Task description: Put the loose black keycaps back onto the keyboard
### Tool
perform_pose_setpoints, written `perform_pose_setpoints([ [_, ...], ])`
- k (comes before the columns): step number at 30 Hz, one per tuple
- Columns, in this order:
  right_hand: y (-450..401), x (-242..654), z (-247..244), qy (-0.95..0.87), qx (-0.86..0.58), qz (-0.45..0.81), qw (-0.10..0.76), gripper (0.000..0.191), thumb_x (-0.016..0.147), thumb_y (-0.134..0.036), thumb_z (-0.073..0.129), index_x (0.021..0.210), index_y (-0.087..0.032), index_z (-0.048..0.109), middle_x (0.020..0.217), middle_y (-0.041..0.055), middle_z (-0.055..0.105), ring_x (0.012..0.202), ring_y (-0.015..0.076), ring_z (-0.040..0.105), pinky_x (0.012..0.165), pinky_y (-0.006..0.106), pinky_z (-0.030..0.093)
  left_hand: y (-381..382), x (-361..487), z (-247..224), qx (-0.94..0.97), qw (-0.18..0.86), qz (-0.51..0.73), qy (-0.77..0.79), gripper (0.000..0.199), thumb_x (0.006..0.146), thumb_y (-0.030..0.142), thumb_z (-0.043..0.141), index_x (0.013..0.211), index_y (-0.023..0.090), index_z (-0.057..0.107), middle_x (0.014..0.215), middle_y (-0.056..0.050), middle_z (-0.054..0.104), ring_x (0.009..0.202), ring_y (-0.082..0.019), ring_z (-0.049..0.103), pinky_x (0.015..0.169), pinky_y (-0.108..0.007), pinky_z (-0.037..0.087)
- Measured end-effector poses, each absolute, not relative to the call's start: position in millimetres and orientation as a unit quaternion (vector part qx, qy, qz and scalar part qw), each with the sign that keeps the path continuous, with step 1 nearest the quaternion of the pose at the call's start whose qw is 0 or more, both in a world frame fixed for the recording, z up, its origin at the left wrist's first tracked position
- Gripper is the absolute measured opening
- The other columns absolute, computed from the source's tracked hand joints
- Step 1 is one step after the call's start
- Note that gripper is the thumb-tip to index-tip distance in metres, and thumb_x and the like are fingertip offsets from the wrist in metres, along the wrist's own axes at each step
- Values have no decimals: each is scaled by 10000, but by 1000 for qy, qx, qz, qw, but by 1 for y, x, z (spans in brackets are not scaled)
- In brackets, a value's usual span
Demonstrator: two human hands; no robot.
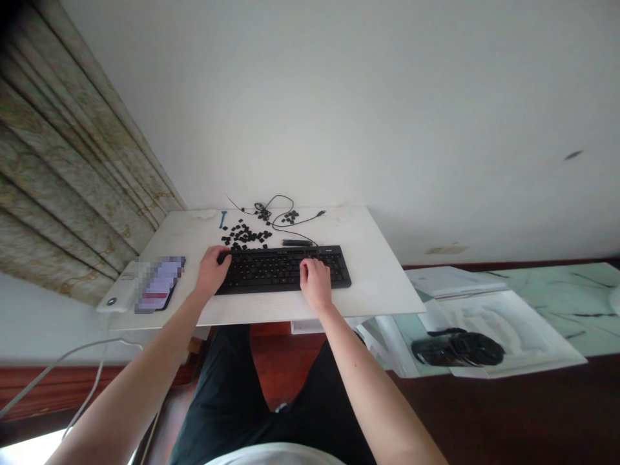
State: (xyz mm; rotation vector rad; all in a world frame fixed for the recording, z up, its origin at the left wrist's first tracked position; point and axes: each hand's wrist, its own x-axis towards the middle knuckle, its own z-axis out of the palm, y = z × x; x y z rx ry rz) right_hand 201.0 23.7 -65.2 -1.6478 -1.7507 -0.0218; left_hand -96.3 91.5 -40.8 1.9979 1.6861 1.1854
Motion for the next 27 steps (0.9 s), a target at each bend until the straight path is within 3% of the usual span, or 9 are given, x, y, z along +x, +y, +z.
perform_pose_setpoints([
  [5,24,202,-67,-684,-645,-35,339,224,994,-240,383,940,-188,594,894,85,656,860,224,567,769,329,351,151,-65,-24,793,137,222,551,282,906,315,548,1129,179,653,1224,-127,599,1155,-268,569,1041,-401,422],
  [10,25,204,-67,-683,-644,-20,345,230,977,-167,353,949,-193,580,925,80,666,877,226,571,781,338,353,181,-42,-26,804,112,84,578,360,878,365,615,1194,195,641,1257,-149,573,1151,-319,562,963,-422,443],
  [18,27,205,-68,-681,-647,-27,342,232,973,-169,361,948,-195,590,923,76,668,876,227,573,778,341,353,194,-36,-33,800,102,91,584,190,880,210,597,1045,189,689,1138,-121,585,1016,-259,600,877,-358,460],
  [23,28,205,-67,-677,-649,-34,345,231,974,-182,366,938,-197,594,907,76,658,858,226,572,770,340,358,194,-37,-27,800,96,123,580,125,874,205,607,950,169,699,1104,-135,609,1127,-307,544,962,-417,408],
  [27,27,205,-67,-673,-646,-31,359,204,964,-201,395,929,-199,595,904,74,655,851,223,573,768,337,366,177,-27,-24,733,217,284,579,138,900,275,597,921,175,690,1021,-108,657,1073,-266,574,959,-393,418],
])
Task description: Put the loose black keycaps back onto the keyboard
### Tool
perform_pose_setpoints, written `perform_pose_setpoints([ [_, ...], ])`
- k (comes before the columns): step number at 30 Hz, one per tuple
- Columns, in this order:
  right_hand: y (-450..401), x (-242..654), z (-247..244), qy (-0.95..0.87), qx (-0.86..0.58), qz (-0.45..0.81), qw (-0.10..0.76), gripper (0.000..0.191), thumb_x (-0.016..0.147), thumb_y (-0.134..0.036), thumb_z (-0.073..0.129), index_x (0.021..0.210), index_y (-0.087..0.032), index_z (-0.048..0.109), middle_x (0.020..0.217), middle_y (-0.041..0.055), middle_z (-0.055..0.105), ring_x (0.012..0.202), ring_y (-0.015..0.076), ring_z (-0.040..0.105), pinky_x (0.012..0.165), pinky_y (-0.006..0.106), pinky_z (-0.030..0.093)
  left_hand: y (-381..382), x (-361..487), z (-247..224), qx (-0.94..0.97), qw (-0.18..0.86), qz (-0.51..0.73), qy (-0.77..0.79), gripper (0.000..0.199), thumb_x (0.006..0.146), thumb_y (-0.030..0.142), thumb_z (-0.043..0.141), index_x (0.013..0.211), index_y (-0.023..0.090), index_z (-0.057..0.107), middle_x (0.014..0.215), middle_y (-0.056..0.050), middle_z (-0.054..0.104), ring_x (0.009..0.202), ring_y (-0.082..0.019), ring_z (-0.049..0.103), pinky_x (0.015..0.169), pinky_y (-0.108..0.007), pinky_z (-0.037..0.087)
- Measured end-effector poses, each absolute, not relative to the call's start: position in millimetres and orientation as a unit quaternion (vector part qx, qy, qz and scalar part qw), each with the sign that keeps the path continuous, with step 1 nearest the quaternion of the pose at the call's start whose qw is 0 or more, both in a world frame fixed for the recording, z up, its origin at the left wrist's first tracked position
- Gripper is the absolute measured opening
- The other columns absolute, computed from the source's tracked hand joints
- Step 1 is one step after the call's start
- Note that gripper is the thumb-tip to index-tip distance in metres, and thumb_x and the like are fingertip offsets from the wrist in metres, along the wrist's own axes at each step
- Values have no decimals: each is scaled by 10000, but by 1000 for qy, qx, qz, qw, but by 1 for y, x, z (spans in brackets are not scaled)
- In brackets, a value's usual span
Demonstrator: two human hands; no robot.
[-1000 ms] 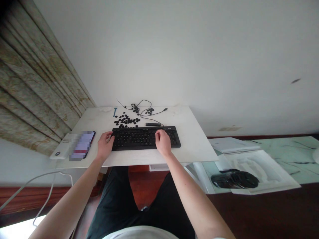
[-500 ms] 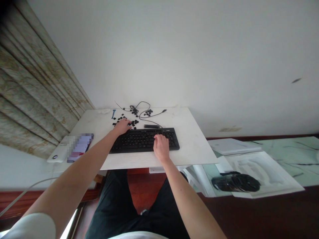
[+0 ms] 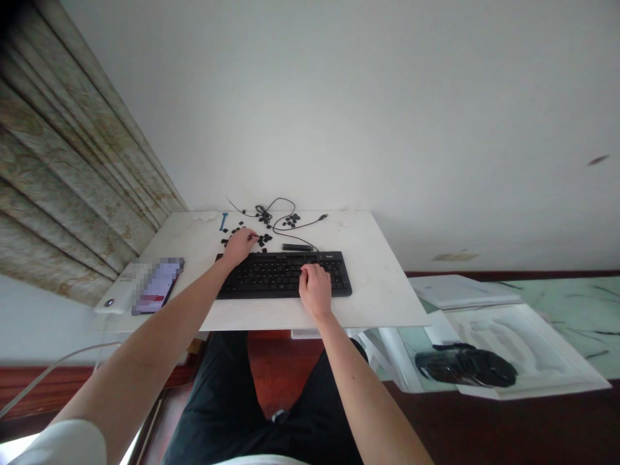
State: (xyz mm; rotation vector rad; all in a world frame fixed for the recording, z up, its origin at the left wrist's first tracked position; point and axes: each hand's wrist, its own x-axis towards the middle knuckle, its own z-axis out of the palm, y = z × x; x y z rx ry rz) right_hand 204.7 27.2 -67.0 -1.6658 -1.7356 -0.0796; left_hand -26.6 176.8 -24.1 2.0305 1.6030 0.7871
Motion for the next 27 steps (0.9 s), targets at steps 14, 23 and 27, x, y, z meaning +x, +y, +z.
perform_pose_setpoints([
  [14,24,202,-61,-648,-622,31,438,167,889,-175,441,944,-196,598,909,84,640,836,226,573,795,365,439,49,6,-5,267,785,501,249,283,914,467,624,911,186,658,992,-63,645,746,-114,555,616,-238,429],
  [23,6,158,12,-685,-492,218,490,308,877,-328,627,1169,-231,631,1015,61,620,769,156,568,703,298,486,30,-4,-13,303,816,448,206,295,818,419,759,927,157,678,909,-40,628,788,-118,581,700,-245,450],
  [27,7,151,27,-740,-462,228,433,260,866,-309,665,1117,-251,701,1010,58,615,866,180,602,766,316,502,25,-5,-15,309,812,447,214,286,821,415,756,907,152,686,899,-37,628,774,-113,579,712,-246,453],
])
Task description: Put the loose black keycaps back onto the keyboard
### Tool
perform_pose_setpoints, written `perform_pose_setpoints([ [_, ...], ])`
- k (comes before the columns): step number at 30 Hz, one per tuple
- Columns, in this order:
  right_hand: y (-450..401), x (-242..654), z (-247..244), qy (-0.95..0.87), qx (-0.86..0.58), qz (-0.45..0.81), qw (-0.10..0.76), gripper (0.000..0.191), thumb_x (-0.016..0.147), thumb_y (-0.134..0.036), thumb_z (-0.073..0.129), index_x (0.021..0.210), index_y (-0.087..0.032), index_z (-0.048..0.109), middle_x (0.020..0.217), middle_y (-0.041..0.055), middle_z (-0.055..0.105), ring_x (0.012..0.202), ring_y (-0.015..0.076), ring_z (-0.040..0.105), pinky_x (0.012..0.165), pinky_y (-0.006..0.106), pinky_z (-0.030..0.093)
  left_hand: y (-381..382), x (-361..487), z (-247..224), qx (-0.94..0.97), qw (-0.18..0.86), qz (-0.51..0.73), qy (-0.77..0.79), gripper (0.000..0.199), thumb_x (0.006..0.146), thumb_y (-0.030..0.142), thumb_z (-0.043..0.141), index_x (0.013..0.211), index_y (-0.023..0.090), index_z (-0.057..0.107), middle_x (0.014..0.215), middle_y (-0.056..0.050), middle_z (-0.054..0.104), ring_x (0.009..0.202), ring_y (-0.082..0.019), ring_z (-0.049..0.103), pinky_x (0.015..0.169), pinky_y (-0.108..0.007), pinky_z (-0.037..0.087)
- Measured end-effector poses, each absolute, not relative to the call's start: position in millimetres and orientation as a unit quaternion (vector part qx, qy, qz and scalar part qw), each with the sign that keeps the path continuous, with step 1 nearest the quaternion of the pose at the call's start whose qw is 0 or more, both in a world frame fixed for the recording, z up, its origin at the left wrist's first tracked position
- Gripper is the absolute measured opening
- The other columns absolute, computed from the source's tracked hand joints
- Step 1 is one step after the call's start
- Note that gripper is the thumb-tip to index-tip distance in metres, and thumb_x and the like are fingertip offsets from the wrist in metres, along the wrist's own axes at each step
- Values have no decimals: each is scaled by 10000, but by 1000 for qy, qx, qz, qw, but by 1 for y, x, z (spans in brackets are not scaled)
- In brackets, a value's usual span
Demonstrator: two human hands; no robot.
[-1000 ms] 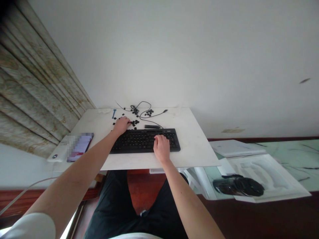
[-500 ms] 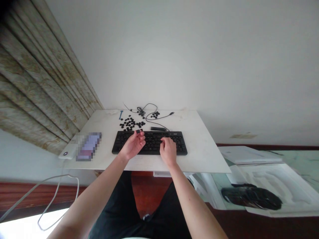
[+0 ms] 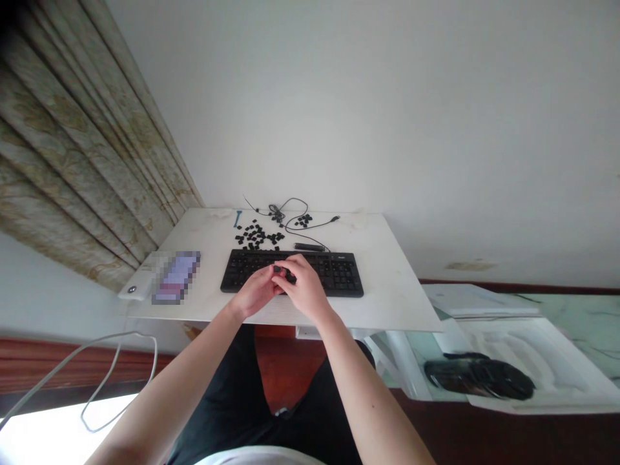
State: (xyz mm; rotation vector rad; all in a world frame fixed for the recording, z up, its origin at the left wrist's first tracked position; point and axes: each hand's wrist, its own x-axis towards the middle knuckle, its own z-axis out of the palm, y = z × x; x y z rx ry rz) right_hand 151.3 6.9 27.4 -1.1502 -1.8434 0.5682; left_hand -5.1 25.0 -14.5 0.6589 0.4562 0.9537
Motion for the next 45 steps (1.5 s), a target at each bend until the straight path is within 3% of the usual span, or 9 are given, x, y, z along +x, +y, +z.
perform_pose_setpoints([
  [7,6,149,19,-726,-477,231,438,163,883,-303,635,988,-237,741,971,66,655,853,188,629,763,330,522,19,-4,-18,323,801,440,248,331,824,469,737,912,154,685,890,-51,645,788,-119,591,707,-244,454],
  [11,6,147,9,-602,-505,344,514,223,806,-387,713,937,-207,720,855,55,690,715,170,629,658,312,532,16,-7,-25,370,732,470,328,414,851,554,659,962,157,694,921,-77,658,753,-132,596,637,-248,437],
  [15,13,154,-3,-466,-517,430,575,323,672,-413,812,874,-187,701,754,20,669,661,151,607,582,280,512,20,-36,-33,525,486,499,489,299,896,472,602,935,189,690,892,-62,653,774,-163,596,690,-287,459],
  [18,20,158,-7,-440,-517,477,558,385,645,-408,820,952,-191,736,778,14,672,670,137,597,564,264,512,28,-76,-37,624,255,480,562,176,918,344,558,921,205,665,954,-74,644,926,-208,598,852,-342,479],
  [21,27,153,-8,-431,-522,520,520,335,641,-392,818,896,-183,761,752,25,687,669,135,606,569,258,525,36,-114,-41,632,151,459,606,151,925,284,521,979,203,636,1030,-88,625,981,-214,597,905,-365,490],
  [26,50,115,-7,-433,-515,583,456,225,606,-286,844,766,-165,742,690,37,702,607,128,617,498,224,515,45,-141,-50,638,178,422,619,208,929,291,514,1087,197,612,1122,-90,607,927,-187,625,850,-337,527],
  [32,87,49,-13,-446,-489,625,414,137,662,-167,808,786,-160,751,668,26,695,554,106,599,513,238,550,49,-142,-57,622,227,427,616,232,935,289,517,1120,192,618,1121,-94,651,927,-194,652,904,-359,515],
  [39,120,4,-16,-517,-512,571,380,40,682,-144,771,703,-161,741,607,3,674,515,87,565,428,175,462,49,-146,-56,601,260,437,616,265,904,199,503,1129,196,644,1125,-85,696,961,-207,670,933,-369,514],
  [45,135,-7,-20,-566,-543,532,319,125,680,-94,730,580,-155,684,473,-2,605,447,108,561,448,212,498,54,-147,-60,613,260,427,612,325,861,147,509,1148,196,654,1124,-76,714,1004,-223,675,976,-380,500],
])
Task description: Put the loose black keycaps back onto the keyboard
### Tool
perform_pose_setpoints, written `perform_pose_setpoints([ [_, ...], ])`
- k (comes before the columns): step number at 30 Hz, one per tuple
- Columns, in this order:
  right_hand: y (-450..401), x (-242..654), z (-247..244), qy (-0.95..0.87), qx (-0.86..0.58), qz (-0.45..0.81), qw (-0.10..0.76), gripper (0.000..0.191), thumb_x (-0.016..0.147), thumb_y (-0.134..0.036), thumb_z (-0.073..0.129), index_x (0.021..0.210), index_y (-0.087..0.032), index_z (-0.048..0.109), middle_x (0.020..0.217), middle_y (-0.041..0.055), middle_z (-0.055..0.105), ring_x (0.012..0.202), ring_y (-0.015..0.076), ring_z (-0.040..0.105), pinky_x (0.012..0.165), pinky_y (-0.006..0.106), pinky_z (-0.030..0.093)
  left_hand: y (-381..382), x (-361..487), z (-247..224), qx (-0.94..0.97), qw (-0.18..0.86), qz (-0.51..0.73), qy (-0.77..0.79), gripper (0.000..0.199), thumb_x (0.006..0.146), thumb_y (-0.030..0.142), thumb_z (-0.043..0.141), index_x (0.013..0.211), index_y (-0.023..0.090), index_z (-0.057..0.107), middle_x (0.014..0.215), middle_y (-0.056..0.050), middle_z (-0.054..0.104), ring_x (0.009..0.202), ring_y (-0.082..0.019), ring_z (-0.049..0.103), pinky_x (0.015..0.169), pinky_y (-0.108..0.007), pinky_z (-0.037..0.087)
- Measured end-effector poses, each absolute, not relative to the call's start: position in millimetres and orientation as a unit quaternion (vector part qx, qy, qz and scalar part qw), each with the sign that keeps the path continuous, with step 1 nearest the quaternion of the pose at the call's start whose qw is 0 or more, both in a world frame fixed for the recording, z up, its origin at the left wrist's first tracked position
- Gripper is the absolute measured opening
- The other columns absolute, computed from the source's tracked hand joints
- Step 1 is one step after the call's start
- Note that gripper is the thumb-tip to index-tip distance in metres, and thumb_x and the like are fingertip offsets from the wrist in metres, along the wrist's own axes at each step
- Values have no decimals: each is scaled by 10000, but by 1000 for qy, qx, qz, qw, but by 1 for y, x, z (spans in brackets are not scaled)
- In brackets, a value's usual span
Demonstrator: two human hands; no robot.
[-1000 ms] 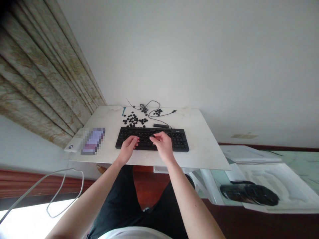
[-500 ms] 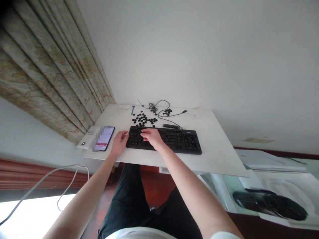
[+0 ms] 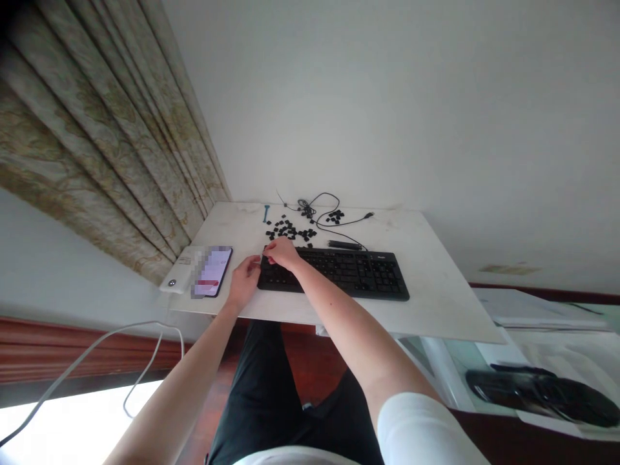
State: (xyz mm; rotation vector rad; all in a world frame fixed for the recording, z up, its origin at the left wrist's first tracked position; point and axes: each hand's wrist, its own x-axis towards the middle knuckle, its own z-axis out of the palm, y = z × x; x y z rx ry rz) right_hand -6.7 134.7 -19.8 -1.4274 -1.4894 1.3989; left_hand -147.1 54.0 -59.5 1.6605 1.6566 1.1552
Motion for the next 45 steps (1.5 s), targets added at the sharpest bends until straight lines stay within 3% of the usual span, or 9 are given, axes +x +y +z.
perform_pose_setpoints([
  [8,144,-3,-13,-670,-585,419,183,66,717,-148,718,749,-120,769,454,-18,555,454,97,539,446,176,410,59,-147,-65,659,203,382,616,320,866,159,521,1149,202,663,1120,-78,721,1051,-247,662,1009,-421,480],
  [16,150,-5,-3,-689,-595,397,118,100,739,-168,741,805,-102,777,539,30,633,505,125,586,510,206,448,57,-145,-62,671,180,372,616,321,876,184,538,1175,199,653,1131,-89,717,1076,-267,651,1011,-447,472],
  [28,165,-10,2,-676,-601,413,107,187,586,-127,863,704,-85,724,477,49,618,549,166,628,533,223,482,58,-145,-64,676,173,369,614,328,880,197,545,1191,209,647,1120,-86,718,1051,-272,650,987,-456,471],
  [38,171,-4,0,-656,-595,454,99,241,620,-203,870,753,-74,715,450,9,580,462,116,563,477,196,461,64,-143,-64,654,184,378,629,312,900,194,530,1186,223,651,1093,-72,727,1016,-251,662,958,-421,486],
  [45,164,2,3,-586,-543,582,153,120,695,-101,805,715,-96,687,520,8,625,490,98,586,500,180,527,67,-144,-65,639,201,429,607,250,913,254,569,1133,220,685,1092,-71,725,942,-218,667,898,-370,504],
])
